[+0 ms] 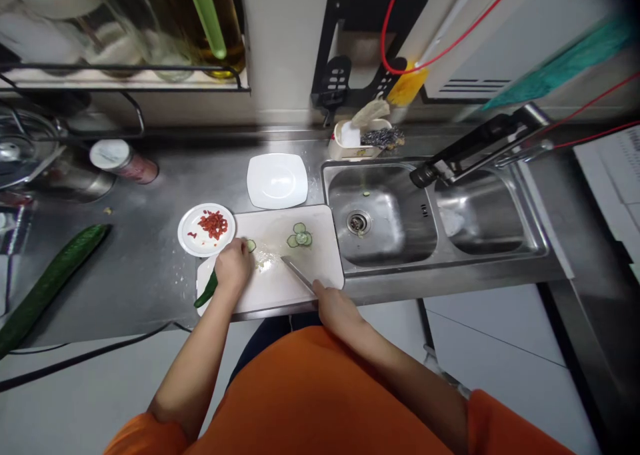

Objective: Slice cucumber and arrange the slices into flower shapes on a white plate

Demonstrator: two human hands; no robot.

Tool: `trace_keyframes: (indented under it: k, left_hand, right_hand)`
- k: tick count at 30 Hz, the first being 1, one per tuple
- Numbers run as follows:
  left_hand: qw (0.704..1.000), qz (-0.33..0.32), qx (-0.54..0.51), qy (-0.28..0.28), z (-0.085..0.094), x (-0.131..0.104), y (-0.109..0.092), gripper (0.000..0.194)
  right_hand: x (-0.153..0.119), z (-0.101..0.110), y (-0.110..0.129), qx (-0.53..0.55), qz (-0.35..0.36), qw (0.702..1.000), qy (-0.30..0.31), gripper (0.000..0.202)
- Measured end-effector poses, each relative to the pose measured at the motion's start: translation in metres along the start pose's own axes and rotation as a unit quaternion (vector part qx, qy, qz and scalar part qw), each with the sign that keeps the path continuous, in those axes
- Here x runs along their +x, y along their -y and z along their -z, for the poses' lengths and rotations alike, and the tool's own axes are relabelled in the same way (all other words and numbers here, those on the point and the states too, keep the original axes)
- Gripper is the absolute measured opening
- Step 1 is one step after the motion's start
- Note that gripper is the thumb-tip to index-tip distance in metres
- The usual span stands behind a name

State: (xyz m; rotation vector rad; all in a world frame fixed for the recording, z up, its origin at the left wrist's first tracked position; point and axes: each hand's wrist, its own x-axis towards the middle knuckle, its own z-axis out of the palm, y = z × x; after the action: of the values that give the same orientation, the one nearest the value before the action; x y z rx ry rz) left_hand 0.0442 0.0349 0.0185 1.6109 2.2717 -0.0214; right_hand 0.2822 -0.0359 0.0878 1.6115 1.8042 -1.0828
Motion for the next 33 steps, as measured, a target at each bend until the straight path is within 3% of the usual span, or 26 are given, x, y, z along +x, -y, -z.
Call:
trace_keyframes:
  k: [4, 8, 10, 13, 17, 23, 28, 33]
  left_hand:
    - [1.0, -0.009, 0.008, -0.021, -0.001, -0.001, -0.002, 0.031]
    - [0.989, -0.105, -0.085, -0.058, -0.01, 0.0, -0.014, 0.031]
    - [0.975, -0.167, -0.139, -0.038, -0.02, 0.002, -0.027, 0.033]
    - [0.964, -0.203, -0.171, 0.008, -0.034, 0.005, -0.048, 0.038]
    - [0.961, -0.202, -0.182, 0.044, -0.044, 0.004, -0.065, 0.035]
    - [0.962, -0.207, -0.173, 0.044, -0.041, 0.001, -0.073, 0.026]
    - [0.969, -0.162, -0.181, 0.052, -0.032, 0.002, -0.079, 0.02]
    - [0.967, -0.119, -0.203, 0.099, -0.027, -0.002, -0.08, 0.012]
  right_hand:
    - [-0.002, 0.004, -0.001, 0.002, -0.007, 1.0, 0.004, 0.051]
    - [-0.004, 0.005, -0.003, 0.001, -0.009, 1.0, 0.01, 0.048]
    - [-0.004, 0.004, -0.004, 0.0, -0.008, 1.0, 0.009, 0.045]
    - [-0.004, 0.004, -0.005, -0.003, -0.009, 1.0, 0.004, 0.044]
    - [-0.005, 0.002, -0.007, 0.0, -0.008, 1.0, 0.002, 0.045]
    - [-0.005, -0.002, -0.012, 0.003, -0.003, 1.0, -0.001, 0.045]
    - [-0.006, -0.001, -0.013, -0.001, 0.0, 1.0, -0.001, 0.045]
    - [-0.006, 0.001, -0.012, -0.002, -0.001, 1.0, 0.002, 0.042]
